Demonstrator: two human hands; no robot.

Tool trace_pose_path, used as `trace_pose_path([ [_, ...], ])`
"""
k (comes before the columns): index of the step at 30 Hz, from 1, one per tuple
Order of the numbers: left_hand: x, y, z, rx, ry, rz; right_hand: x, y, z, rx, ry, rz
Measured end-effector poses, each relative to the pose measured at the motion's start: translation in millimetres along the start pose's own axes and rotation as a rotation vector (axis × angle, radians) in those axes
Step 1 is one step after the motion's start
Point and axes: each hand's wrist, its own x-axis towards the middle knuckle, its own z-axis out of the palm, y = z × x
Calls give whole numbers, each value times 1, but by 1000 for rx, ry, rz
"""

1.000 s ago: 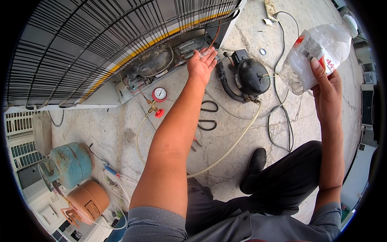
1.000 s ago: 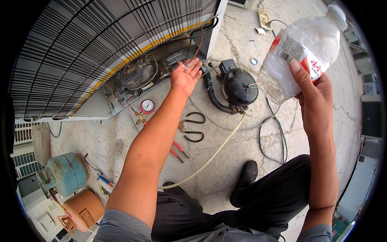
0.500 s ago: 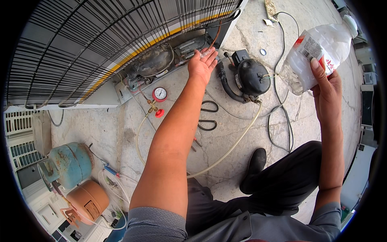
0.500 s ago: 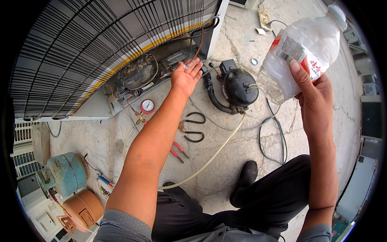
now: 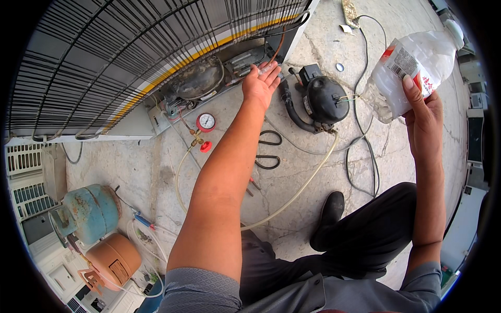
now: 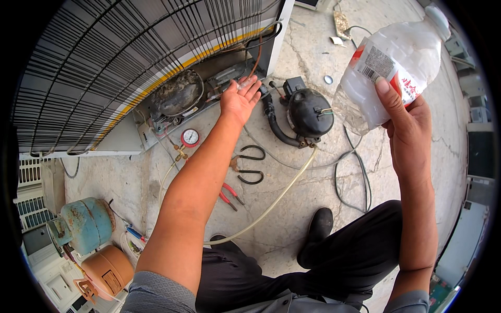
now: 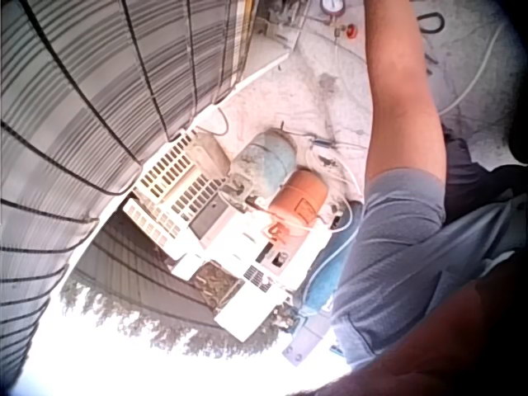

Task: The person connects a power strip to a vacuum pump and attaches a hose to a pressure gauge on an air conditioner unit. They then walk to retrieve a plastic bottle, return to the unit, and pour liquid from the bottle into the air conditioner's internal components.

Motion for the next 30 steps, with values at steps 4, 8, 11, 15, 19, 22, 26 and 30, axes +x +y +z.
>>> trace_pose_path([
  [4,-1,0,3,23,12,-5,1,1,-11,-35,-50,27],
  [8,1,2,-4,35,15,-15,-2,-1,1,3,30,-13],
  [11,-1,0,-3,83,23,-22,-4,-1,-4,-19,19,-37],
  [15,-10,-8,0,246,13,-94,-6,1,-15,-74,48,-61],
  [19,-18,-22,5,506,-45,-240,-10,2,-26,-81,56,-84],
  [22,-16,-32,3,804,-49,-292,-11,-1,-42,-110,-17,-77],
  [26,-22,-32,11,991,-39,-243,-15,2,-56,-109,12,-53],
  [30,-27,-24,23,993,-35,-135,-18,-4,-62,-87,3,-85],
])
